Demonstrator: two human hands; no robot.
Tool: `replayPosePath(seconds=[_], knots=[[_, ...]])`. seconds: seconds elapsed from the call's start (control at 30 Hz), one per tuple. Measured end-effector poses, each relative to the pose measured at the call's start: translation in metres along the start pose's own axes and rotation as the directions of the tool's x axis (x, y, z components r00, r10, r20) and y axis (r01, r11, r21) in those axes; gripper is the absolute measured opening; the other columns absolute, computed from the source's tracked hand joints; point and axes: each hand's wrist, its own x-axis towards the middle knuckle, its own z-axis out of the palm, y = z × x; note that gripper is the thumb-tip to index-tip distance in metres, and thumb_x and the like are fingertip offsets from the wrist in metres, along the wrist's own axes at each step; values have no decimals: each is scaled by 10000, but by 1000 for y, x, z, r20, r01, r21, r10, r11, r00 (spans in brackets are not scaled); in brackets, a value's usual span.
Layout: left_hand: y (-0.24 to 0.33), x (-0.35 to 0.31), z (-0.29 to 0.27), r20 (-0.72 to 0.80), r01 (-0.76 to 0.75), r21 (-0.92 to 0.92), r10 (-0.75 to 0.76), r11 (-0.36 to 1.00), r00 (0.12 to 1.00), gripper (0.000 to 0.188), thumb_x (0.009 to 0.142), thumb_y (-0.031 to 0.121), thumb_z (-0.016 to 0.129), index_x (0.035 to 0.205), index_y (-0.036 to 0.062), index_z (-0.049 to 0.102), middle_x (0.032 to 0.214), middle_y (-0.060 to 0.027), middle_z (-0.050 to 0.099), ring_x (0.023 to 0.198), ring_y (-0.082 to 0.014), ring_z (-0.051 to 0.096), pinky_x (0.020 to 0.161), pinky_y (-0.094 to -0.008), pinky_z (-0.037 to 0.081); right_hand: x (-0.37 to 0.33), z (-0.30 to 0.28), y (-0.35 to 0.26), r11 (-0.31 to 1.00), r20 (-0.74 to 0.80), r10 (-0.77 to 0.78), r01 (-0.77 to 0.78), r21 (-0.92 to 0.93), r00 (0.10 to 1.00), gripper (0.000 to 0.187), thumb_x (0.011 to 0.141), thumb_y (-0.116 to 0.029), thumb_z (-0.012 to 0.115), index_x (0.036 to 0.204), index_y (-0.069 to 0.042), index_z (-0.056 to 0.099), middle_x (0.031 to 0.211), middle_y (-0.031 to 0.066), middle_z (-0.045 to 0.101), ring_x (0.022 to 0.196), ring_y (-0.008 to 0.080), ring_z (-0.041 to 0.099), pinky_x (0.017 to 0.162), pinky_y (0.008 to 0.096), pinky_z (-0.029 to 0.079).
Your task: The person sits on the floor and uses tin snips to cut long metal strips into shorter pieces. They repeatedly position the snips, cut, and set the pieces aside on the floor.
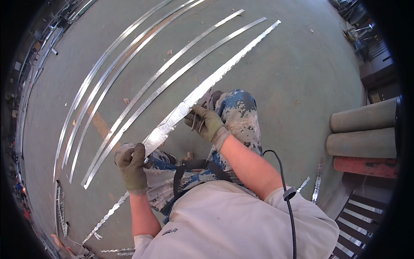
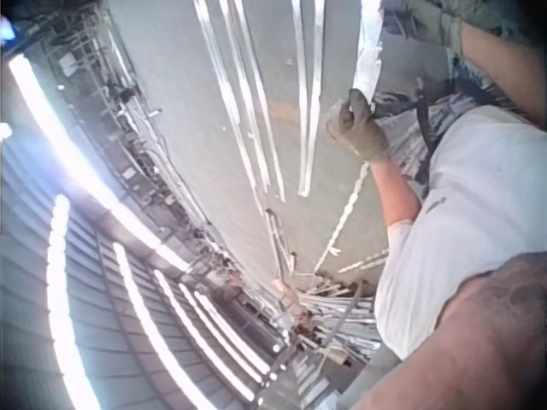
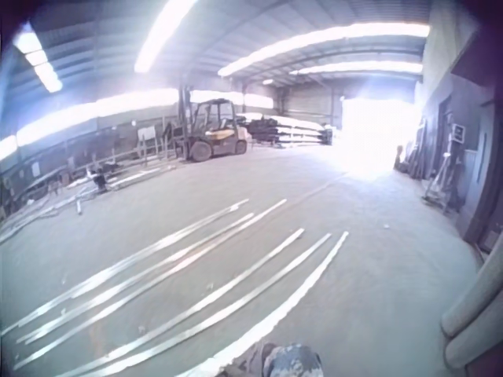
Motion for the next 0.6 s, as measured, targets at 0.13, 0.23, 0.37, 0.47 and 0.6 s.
replayPosePath(seconds=[0.13,0.23,0.37,0.47,0.6], knots=[[10,-7,0,-10,-35,-68,35,997,999,232,963,215,742,901,-7,709,727,-19,620,598,-117,584,523,-265,496,-8,8,-6,998,64,-17,13,62,998,132,986,-115,682,1049,-7,638,907,122,695,809,280,726,735,445,654],[12,-5,-8,-38,-103,-154,98,983,994,208,958,196,748,920,-5,709,738,-40,655,600,-126,611,529,-269,496,-20,16,-14,998,206,-15,1,66,978,109,1017,-148,640,1063,-50,657,972,105,714,889,280,733,782,427,641],[31,2,-36,67,-169,-58,173,984,983,168,926,165,740,949,4,697,763,-77,666,622,-172,633,509,-269,439,-39,47,-28,1000,219,-13,15,-7,976,133,1022,-121,626,1123,-35,620,999,114,707,924,297,736,783,426,642],[48,13,-63,103,-293,21,290,956,952,196,929,174,760,969,-8,699,779,-56,665,644,-146,629,538,-265,464,-46,67,-32,987,217,21,15,-161,976,215,1026,-110,617,1215,-22,564,990,113,697,889,277,730,737,405,629],[71,27,-100,16,-396,190,400,898,916,77,910,58,769,929,-4,726,854,-16,686,746,-75,592,643,-246,471,-56,64,-33,874,51,-3,27,-486,999,262,1015,-123,649,1251,-35,575,980,90,692,752,185,664,644,330,548]])
